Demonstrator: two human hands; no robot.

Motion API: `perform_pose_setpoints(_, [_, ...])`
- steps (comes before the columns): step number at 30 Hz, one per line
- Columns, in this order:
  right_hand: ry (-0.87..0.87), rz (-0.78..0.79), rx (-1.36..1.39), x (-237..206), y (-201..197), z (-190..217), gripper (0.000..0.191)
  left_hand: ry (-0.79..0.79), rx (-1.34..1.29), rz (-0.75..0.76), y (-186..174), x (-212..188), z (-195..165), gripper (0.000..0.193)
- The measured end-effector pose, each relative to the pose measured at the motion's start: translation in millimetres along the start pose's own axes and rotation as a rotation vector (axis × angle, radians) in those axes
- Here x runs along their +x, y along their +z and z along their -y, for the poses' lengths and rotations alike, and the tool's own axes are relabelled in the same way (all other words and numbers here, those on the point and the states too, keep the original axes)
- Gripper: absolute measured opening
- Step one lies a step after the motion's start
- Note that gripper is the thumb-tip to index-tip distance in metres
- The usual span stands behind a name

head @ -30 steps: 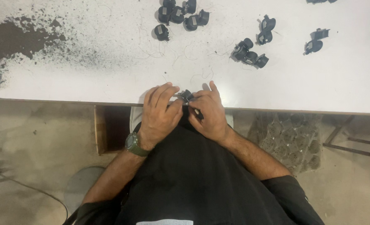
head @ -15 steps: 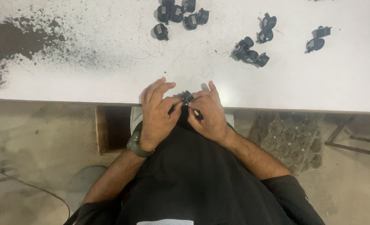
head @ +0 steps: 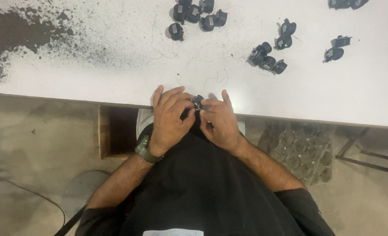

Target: The person sits at a white table and assembles small black plastic parts by hand, fitting pieces onto a round hub one at a time and placing each finished assembly onto the table with a growing pile of completed units.

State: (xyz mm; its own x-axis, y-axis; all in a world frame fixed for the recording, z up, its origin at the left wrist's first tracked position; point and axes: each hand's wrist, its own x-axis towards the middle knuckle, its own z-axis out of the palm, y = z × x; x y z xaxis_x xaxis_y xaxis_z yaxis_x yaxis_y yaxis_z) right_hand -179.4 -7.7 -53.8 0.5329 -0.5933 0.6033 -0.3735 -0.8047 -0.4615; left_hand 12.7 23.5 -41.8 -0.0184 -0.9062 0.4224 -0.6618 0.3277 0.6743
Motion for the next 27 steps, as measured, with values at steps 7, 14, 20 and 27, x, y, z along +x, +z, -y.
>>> perform_pose_setpoints(7, [-0.017,0.023,-0.056,9.9,-4.8,7.3,0.029,-0.006,-0.017,0.031,-4.3,2.5,0.7,0.011])
perform_pose_setpoints(14, [-0.010,0.057,-0.079,17.1,-12.1,15.3,0.029,-0.007,-0.052,0.030,-7.8,5.2,-1.6,0.011])
perform_pose_setpoints(20, [0.020,0.063,-0.042,16.0,-13.7,15.5,0.028,-0.010,-0.062,0.026,-9.9,4.2,-4.2,0.010])
perform_pose_setpoints(27, [0.091,-0.022,-0.188,17.9,-27.8,7.1,0.028,0.004,-0.016,-0.060,-12.4,0.9,-3.3,0.040])
